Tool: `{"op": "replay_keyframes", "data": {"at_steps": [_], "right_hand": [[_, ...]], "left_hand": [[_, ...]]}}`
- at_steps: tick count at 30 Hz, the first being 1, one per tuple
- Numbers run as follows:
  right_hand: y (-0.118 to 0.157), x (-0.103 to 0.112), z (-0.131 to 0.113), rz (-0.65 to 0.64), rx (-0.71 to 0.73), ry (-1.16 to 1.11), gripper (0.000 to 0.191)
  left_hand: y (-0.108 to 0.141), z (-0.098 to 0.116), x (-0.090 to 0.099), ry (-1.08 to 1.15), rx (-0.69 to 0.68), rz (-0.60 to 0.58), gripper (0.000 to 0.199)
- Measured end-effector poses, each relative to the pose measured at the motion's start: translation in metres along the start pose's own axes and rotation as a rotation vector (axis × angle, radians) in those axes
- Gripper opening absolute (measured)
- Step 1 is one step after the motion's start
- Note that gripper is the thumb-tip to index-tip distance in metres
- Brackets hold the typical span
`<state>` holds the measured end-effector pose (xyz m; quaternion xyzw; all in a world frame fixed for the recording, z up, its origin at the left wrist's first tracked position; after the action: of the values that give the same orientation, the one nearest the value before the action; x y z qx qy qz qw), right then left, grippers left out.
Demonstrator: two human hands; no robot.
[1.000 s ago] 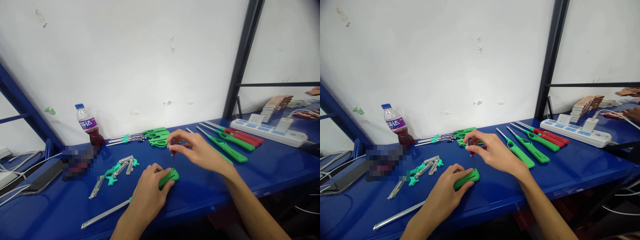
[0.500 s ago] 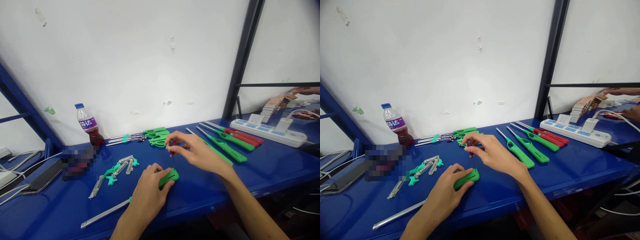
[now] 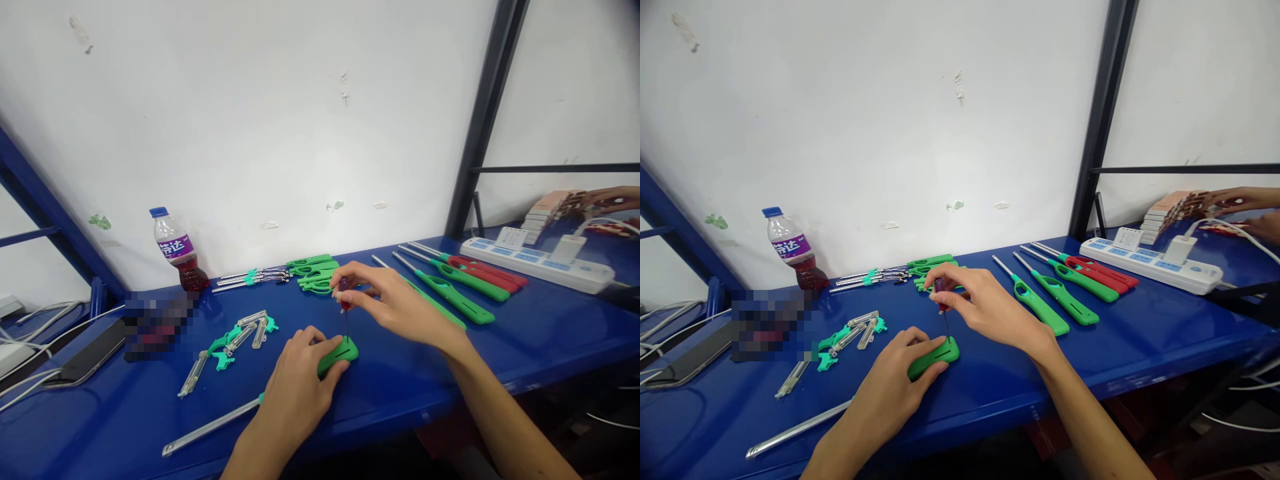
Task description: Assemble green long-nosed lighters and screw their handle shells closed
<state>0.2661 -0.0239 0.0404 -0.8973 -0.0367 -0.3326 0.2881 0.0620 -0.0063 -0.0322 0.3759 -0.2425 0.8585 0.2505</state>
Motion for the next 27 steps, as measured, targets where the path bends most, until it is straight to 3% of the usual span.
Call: {"op": "replay_keyframes", "data": {"at_steps": [8,16,21,27], "right_hand": [[-0.002,0.002,0.010,0.047,-0.021,0.153,0.018],[-0.001,0.002,0.009,0.048,-0.033,0.084,0.014],[-0.001,0.002,0.004,0.116,0.067,0.191,0.020],[0.001,-0.002,0.001,0.064,0.185,0.118,0.031]], "left_hand": [[0.000,0.000,0.000,-0.016,-0.001,0.001,0.034],[0.000,-0.001,-0.001,-0.020,-0.006,0.004,0.034],[0.001,0.000,-0.001,-0.020,-0.003,-0.008,0.033],[0.001,0.000,-0.001,-0.023,0.014,-0.017,0.035]]}}
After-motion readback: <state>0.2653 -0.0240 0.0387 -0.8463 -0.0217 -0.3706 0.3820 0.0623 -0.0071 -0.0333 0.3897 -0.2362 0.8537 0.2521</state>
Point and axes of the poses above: each hand's wrist, its own y-axis away from the middle knuckle, its own x-axis out of the back of the hand, z = x × y, the point moved 1 cm from there along -y, towards the middle knuckle, and after that the axes turned 10 degrees about y, right-handed, at the moved point
